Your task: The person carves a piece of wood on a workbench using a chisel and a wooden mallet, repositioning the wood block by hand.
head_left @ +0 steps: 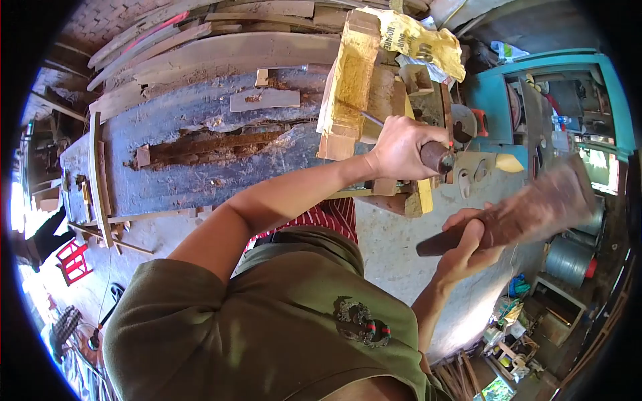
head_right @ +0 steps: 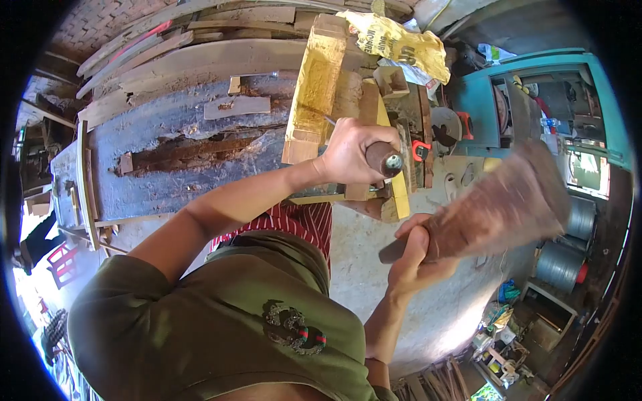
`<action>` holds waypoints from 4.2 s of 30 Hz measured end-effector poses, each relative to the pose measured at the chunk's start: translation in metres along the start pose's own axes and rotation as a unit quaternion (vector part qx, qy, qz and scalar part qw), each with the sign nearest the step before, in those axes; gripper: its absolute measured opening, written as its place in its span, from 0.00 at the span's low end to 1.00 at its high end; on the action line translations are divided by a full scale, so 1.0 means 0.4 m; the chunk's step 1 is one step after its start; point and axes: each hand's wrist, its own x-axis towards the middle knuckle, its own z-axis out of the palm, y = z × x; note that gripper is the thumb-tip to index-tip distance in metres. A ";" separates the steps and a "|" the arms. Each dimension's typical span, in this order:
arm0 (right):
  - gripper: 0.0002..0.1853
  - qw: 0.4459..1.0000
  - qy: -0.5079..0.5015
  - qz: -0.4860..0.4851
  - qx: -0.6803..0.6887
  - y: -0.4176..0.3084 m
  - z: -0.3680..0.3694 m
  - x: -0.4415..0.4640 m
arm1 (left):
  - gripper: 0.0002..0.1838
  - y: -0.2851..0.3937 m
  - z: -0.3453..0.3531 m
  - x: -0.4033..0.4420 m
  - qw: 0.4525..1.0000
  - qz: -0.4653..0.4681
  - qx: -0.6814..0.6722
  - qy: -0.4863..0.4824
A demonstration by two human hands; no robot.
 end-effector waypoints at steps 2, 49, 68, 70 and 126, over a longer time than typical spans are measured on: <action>0.13 0.995 -0.029 0.029 -0.091 -0.011 0.030 -0.001 | 0.13 -0.006 0.012 0.001 1.000 -0.001 0.006 0.020; 0.13 0.992 -0.073 0.098 -0.044 0.036 0.035 -0.009 | 0.13 -0.029 -0.032 0.069 0.989 -0.024 -0.034 0.142; 0.17 0.993 -0.061 0.091 -0.041 0.040 0.053 0.017 | 0.10 -0.001 -0.018 0.013 0.994 0.045 -0.036 0.095; 0.20 0.993 -0.069 0.076 -0.053 0.000 0.049 0.028 | 0.11 -0.002 -0.021 0.007 0.996 0.040 -0.036 0.069; 0.11 0.984 -0.092 0.099 -0.115 0.030 0.058 0.043 | 0.17 -0.025 0.023 0.089 0.998 -0.047 0.015 0.050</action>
